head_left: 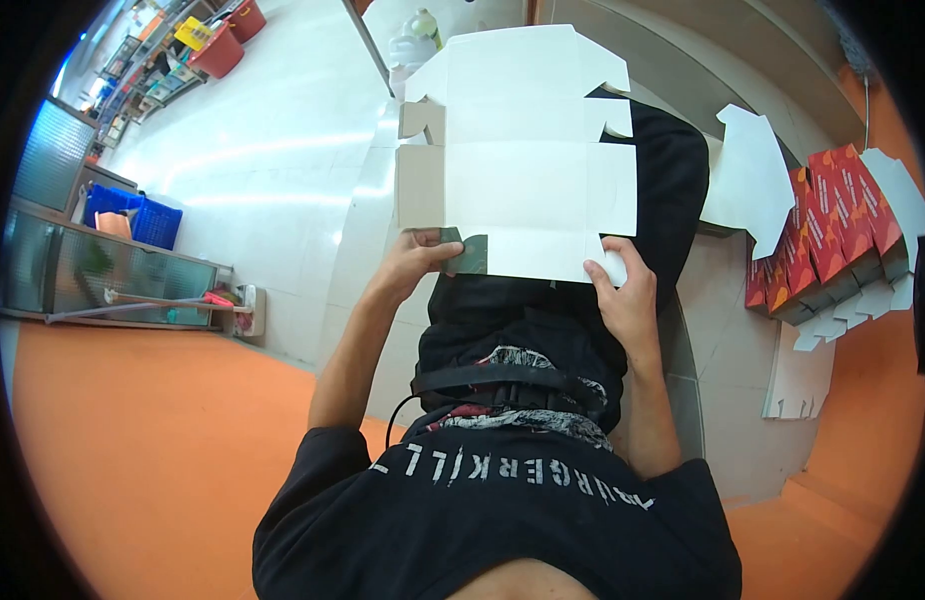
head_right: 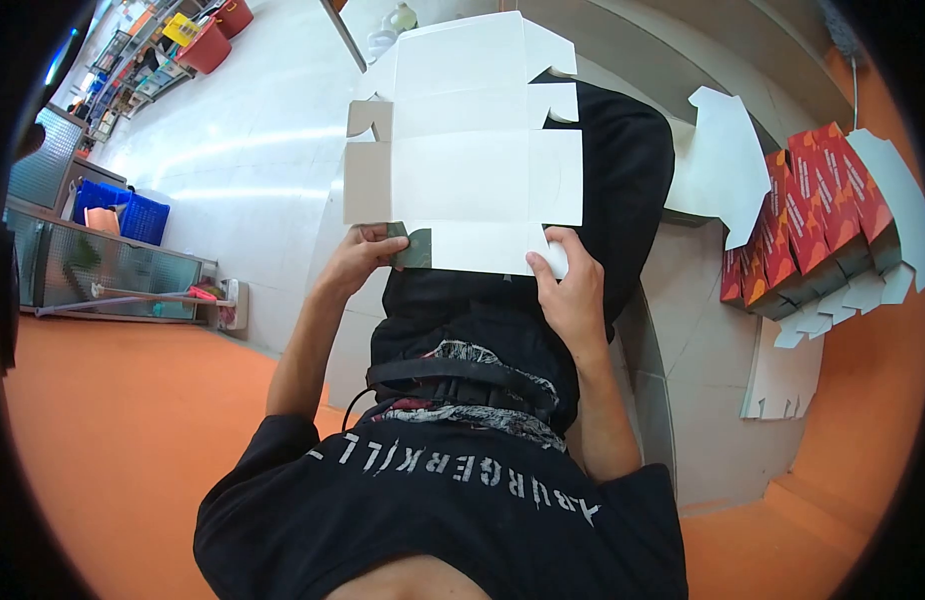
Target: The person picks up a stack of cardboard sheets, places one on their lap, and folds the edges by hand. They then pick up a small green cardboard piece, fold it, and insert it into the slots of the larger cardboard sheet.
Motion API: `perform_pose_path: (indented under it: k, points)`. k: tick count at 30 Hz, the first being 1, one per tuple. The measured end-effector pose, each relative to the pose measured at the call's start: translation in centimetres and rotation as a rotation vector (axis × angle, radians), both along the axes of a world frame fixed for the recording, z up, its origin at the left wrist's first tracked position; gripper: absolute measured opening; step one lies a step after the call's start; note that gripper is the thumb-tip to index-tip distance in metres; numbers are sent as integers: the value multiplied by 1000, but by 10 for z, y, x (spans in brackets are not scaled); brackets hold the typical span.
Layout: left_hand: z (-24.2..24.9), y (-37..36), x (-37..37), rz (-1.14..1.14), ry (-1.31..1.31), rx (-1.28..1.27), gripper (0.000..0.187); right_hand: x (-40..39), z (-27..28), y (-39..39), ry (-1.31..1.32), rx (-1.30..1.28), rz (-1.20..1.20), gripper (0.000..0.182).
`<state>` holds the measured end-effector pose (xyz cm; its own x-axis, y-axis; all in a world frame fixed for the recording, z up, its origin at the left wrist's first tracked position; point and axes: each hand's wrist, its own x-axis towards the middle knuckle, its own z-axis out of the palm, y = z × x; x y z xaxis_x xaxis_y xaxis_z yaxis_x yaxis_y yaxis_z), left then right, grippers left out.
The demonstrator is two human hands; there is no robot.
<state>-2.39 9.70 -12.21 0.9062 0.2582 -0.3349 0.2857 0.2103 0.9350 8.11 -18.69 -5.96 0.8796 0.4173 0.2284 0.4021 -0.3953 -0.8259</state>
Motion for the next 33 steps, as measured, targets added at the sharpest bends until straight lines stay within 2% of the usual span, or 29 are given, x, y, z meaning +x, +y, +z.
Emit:
perform_pose_path:
  k: [5,11,15,18,21,24,27,30,32,33]
  points:
    - [15,-10,4,26,75,169,23,-1,4,-1,47,-20,-15,25]
    - [20,-11,-5,-13,80,253,33,-4,-4,-4,37,10,-16,25]
    - [48,-18,-20,206,67,248,45,-10,2,-1,66,23,-12,25]
    - [77,-37,-26,229,146,299,47,-11,-5,-3,78,31,-2,25]
    - [70,-27,-30,-13,195,528,46,-15,-9,-7,100,43,-2,26]
    - [56,-21,-39,113,22,217,37,-14,-20,-18,146,65,-15,26]
    - [54,-14,-51,71,20,-79,35,-13,-19,-35,317,58,-25,26]
    - [25,-11,-61,60,71,-128,36,-20,-14,-48,419,27,-32,27]
    - [10,-5,-69,-76,87,-142,35,-26,-9,-63,427,-45,-40,29]
    - [7,-5,-72,-147,94,-153,34,-27,-14,-71,267,-64,18,31]
